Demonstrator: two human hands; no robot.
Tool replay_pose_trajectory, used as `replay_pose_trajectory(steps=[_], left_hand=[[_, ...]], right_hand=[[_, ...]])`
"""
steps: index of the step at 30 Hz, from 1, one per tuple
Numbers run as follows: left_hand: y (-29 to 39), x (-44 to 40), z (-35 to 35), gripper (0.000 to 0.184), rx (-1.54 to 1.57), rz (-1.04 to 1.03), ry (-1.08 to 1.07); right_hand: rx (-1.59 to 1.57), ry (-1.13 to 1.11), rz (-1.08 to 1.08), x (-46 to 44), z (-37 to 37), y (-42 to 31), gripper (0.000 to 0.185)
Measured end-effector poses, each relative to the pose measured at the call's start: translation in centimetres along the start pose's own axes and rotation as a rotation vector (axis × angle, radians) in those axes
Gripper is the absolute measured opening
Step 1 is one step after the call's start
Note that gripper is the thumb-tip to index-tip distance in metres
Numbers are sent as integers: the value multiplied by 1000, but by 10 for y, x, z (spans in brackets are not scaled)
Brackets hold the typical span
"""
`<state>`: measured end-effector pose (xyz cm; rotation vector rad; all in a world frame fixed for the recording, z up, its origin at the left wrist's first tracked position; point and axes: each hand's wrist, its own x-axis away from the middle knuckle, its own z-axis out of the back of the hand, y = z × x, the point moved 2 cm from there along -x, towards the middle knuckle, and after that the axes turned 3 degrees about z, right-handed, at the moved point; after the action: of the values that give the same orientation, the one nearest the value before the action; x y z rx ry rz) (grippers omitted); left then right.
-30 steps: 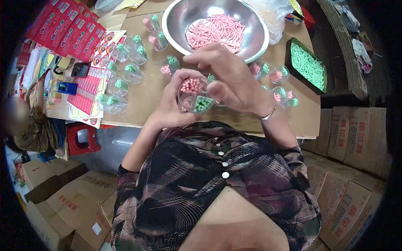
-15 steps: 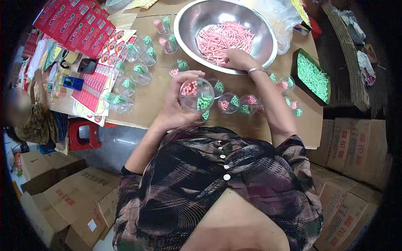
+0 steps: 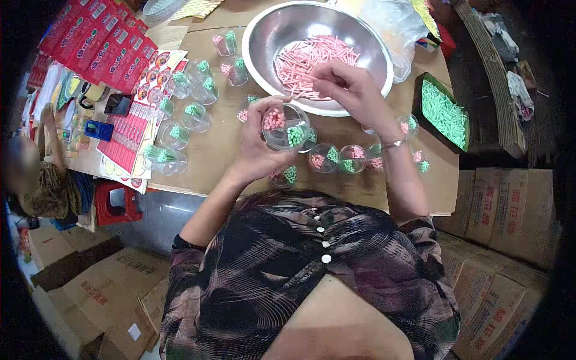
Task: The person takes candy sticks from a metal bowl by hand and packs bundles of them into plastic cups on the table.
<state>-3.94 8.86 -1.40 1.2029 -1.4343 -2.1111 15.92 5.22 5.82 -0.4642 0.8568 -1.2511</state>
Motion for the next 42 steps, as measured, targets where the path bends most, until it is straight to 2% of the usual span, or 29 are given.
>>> replay_pose_trajectory(steps=[2,3,7,23,28,33,37,38,42], left_hand=[[1,-3,-2,73,-54,16,-4],[2,-3,-4,73,-51,15,-6],[8,-5,-10,73,-70,28,31],[13,-6,-12,69,-235,42,148],[21,-8,-14,67,-317,-16,154],[23,-6,-16,65,-292,-19,121],[19,-1,-14,75,-294,169,105],[18,-2,-14,75,-293,169,105],[16,1,-10,69,-58,195,188]], right_hand=[[-104,4,143,6,2,-27,10],[-101,5,141,8,0,-31,10],[125,93,298,12,-6,-43,10],[334,152,315,15,-16,-59,15],[526,198,468,14,-17,-62,17],[609,11,493,17,-24,-56,31],[504,276,486,15,-36,-59,43],[504,275,486,17,-39,-58,43],[529,60,387,28,-61,-49,54]])
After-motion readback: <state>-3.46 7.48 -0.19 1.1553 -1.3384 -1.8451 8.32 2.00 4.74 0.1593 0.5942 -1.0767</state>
